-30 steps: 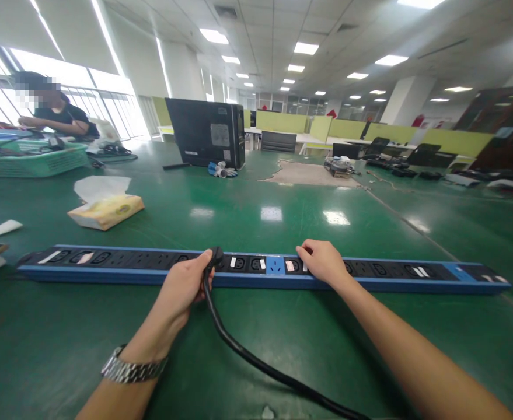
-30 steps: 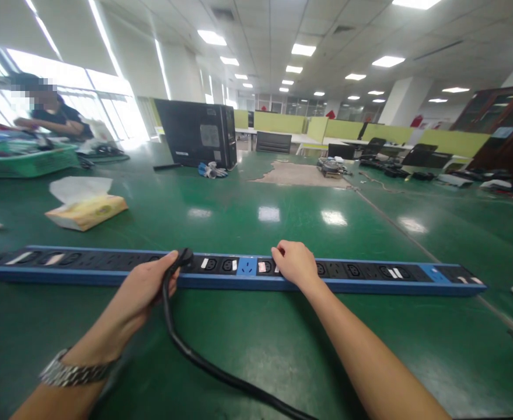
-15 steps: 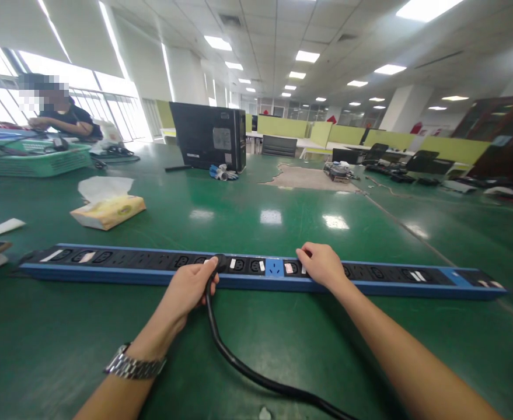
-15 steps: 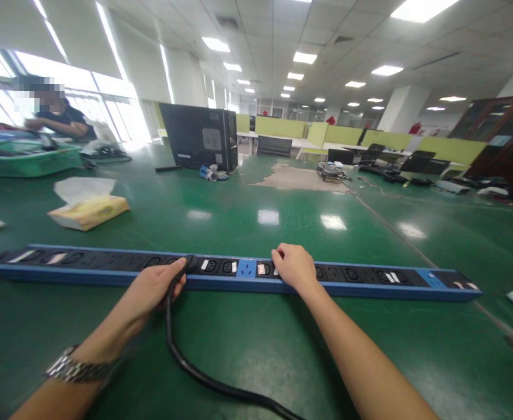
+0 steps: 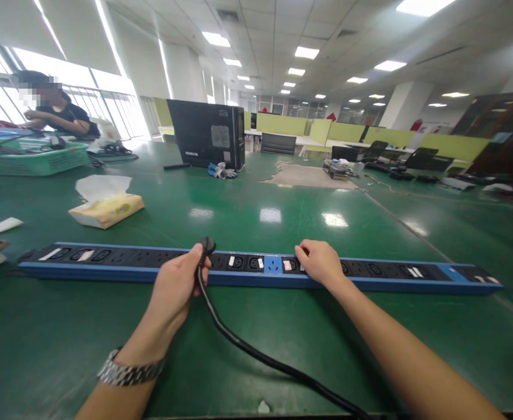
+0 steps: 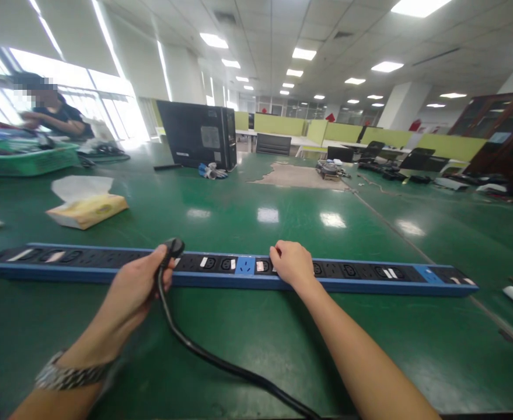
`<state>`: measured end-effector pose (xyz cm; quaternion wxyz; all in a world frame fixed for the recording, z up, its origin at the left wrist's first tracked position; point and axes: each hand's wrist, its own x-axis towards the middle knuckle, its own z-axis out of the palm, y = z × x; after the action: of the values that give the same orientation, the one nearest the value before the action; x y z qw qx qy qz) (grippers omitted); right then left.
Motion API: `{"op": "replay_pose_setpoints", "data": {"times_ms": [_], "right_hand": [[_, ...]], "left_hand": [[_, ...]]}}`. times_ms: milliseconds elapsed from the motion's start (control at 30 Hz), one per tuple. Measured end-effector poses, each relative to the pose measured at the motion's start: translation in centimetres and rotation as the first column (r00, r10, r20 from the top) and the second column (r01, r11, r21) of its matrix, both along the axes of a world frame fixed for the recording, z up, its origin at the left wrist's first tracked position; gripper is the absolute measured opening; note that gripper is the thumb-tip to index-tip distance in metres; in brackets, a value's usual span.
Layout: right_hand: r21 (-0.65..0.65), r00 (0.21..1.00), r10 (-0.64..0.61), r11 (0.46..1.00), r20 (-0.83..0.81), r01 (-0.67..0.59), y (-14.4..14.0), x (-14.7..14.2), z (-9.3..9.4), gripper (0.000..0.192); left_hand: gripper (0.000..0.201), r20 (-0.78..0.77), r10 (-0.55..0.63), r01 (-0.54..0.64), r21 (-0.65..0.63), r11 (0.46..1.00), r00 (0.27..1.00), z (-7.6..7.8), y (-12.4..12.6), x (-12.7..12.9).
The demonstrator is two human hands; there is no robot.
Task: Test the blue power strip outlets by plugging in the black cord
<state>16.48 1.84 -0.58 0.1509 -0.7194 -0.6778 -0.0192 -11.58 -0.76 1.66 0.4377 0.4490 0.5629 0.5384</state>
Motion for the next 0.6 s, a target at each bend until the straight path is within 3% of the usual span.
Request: {"op": "replay_pose_setpoints", "data": {"times_ms": [67,167,367,600], "right_hand": [[0.006,1.0,0.001,1.0,0.007,-0.001,-0.1,-0.1,0.1,0.037],[0.003,1.0,-0.004,1.0,0.008,0.004,-0.1,-0.2,0.1,0.037],[-0.003,1.0,0.009,1.0,-0.007,-0.009,0.0,-0.1,0.0,0.038],[0.001,1.0,0.011,1.0,-0.012,-0.011,0.0,0.0,0.0,0.038]], "left_hand": [[0.041,-0.027,0.02,-0.019,0.046,0.999,0.999,1.5,-0.1,-0.5],[0.043,-0.138,-0.028,0.03,0.006,1.0,0.99,2.5,-0.1,-0.9],[0.042,-0.164,-0.11,0.084,-0.156,0.984,0.98,-0.1,0.6,-0.3],[0.046,-0.29,-0.155,0.11,-0.165,0.98,0.944,-1.4,1.4,-0.4]]}}
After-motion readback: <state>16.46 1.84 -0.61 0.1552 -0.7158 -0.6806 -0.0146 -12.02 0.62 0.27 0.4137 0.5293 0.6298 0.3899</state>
